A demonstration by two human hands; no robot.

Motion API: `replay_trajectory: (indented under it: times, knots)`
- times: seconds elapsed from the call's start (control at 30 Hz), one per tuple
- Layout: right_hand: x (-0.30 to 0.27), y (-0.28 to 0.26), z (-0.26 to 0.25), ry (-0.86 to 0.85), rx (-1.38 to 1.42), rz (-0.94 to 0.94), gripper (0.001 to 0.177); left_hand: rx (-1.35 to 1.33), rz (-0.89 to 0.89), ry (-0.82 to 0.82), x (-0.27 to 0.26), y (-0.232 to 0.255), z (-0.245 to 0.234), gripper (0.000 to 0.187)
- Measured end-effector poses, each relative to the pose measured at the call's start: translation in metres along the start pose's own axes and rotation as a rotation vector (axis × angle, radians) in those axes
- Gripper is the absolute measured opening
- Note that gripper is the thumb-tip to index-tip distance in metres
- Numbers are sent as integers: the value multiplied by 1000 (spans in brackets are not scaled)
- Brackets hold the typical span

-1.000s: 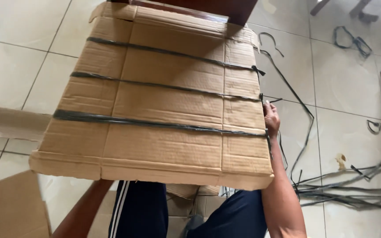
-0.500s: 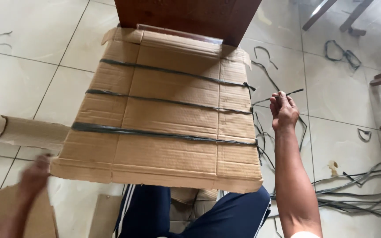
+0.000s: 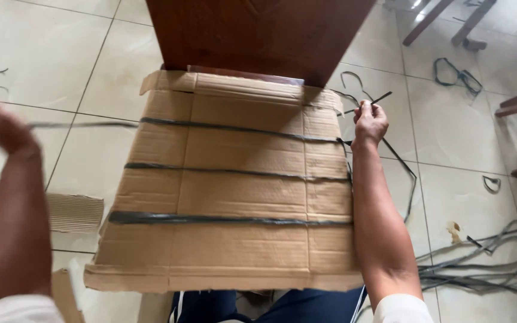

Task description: The person ties plastic straps around cardboard protectors on a wooden chair.

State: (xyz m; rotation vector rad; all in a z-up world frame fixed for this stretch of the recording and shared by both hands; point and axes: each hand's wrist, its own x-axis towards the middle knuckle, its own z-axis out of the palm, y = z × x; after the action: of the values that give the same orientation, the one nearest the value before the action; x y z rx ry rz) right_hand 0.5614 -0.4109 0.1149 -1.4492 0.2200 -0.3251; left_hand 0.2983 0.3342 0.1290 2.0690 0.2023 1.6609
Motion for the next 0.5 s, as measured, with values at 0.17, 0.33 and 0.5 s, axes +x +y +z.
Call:
replay_trajectory:
  times: [0.17, 0.33, 0.5]
  knots:
    - [-11, -24, 47, 85, -350, -109, 20, -309, -195, -150, 19, 56, 105, 35]
    - [-36, -44, 64, -38, -761, -230, 30, -504, -266, -666, 11, 168, 182, 19]
    - [-35, -49, 62, -74, -772, -261, 30, -113, 81, -929, -1, 279, 234, 22]
